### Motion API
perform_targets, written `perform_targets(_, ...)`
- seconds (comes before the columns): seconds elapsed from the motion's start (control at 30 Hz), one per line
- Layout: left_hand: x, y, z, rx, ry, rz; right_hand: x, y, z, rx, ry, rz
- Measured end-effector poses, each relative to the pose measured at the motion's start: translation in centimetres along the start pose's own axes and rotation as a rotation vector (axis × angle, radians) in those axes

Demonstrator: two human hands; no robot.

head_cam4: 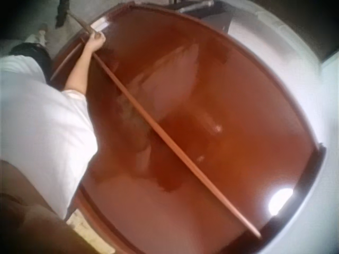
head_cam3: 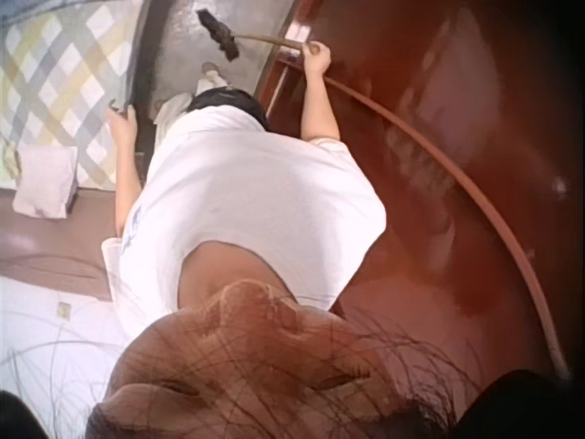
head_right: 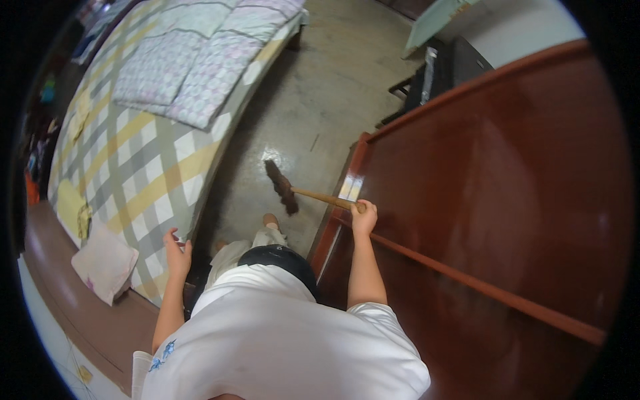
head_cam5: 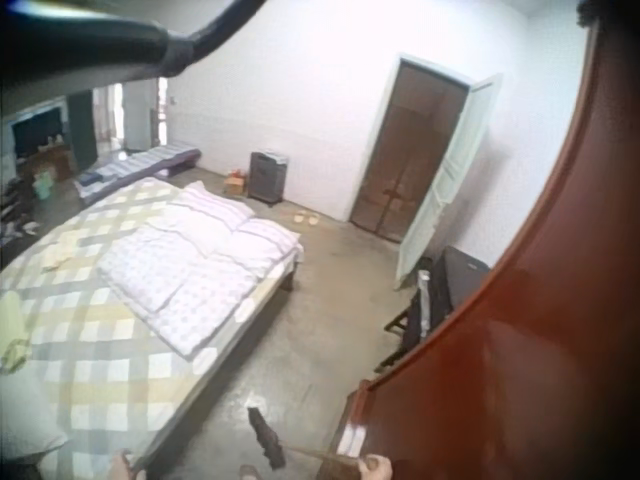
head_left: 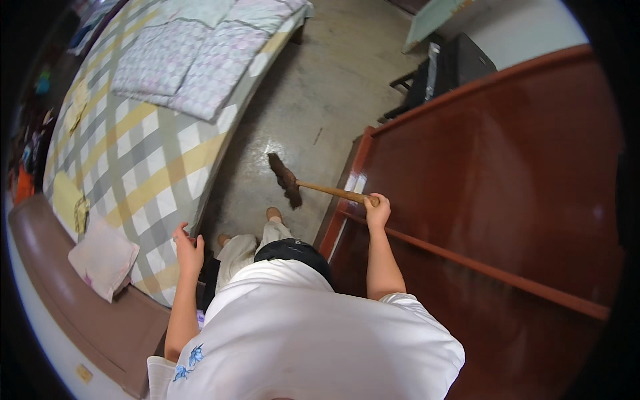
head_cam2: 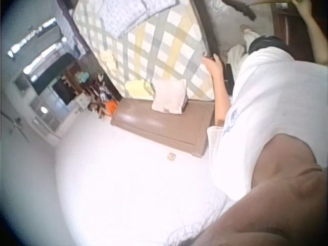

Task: The person sweeps a concrete floor with a broom, moving from an indoor area to an outdoor patio and back. They then enter a bedroom and make the bed by arranging pillows, folding a towel, and smoothing the bedspread.

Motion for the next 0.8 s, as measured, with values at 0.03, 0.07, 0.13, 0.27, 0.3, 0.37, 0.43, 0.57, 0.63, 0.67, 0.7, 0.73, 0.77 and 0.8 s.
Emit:
perform_targets(0.03, -0.2, 0.0, -0.2, 0.001, 0.007, 0.01, 2.1, 0.9, -1.6, 0.138, -0.003, 0.085)
perform_targets(0.07, -0.6, 0.2, 0.1, 0.013, 0.01, 0.03, 2.2, 1.2, -2.7, 0.169, -0.091, 0.081)
perform_targets(0.13, -1.7, 0.6, 1.4, 0.043, 0.021, 0.111, 2.1, 1.9, -4.0, 0.247, -0.261, 0.047)
perform_targets(0.27, -1.8, 1.9, 1.5, 0.128, 0.054, 0.08, 3.9, 3.7, -3.5, 0.334, -0.547, -0.242)
perform_targets(0.3, -2.0, 2.1, 1.5, 0.153, 0.094, 0.061, 4.0, 3.9, -3.6, 0.293, -0.589, -0.332)
perform_targets(0.37, -2.5, 2.4, 0.7, 0.071, 0.173, 0.149, 0.7, 3.6, -3.0, 0.218, -0.625, -0.412)
perform_targets(0.43, -0.9, 2.4, -1.3, 0.03, 0.137, 0.085, -0.6, 3.7, -2.1, 0.411, -0.789, -0.423)
perform_targets(0.57, 6.9, 1.2, -5.1, -0.088, 0.005, -0.195, 0.5, 5.4, -0.2, 0.861, -0.93, -0.107)
perform_targets(0.63, 12.1, -0.5, -6.6, -0.196, -0.061, -0.34, 7.1, 6.1, 0.7, 0.966, -1.06, -0.043)
perform_targets(0.67, 15.0, -0.5, -7.7, -0.261, -0.119, -0.384, 7.9, 6.6, 2.5, 0.966, -1.033, -0.052)
perform_targets(0.7, 18.6, -0.3, -8.3, -0.32, -0.146, -0.417, 8.6, 6.6, 4.8, 0.961, -1.006, -0.054)
perform_targets(0.73, 22.1, -0.3, -8.8, -0.377, -0.167, -0.451, 9.3, 7.0, 7.0, 0.964, -0.977, -0.056)
perform_targets(0.77, 25.5, -0.3, -9.5, -0.437, -0.143, -0.557, 12.8, 6.8, 9.6, 1.042, -0.908, -0.145)
perform_targets(0.8, 29.2, -0.4, -10.4, -0.5, -0.116, -0.666, 17.7, 5.9, 12.3, 1.123, -0.834, -0.237)
Point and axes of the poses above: each hand's wrist, its own y-axis towards the middle knuckle, its own z-axis out of the palm, x = y × z, the point moved 1 cm from there along y, towards the middle knuckle, and after that the axes turned 11 degrees about -z, right-handed, at the moved point
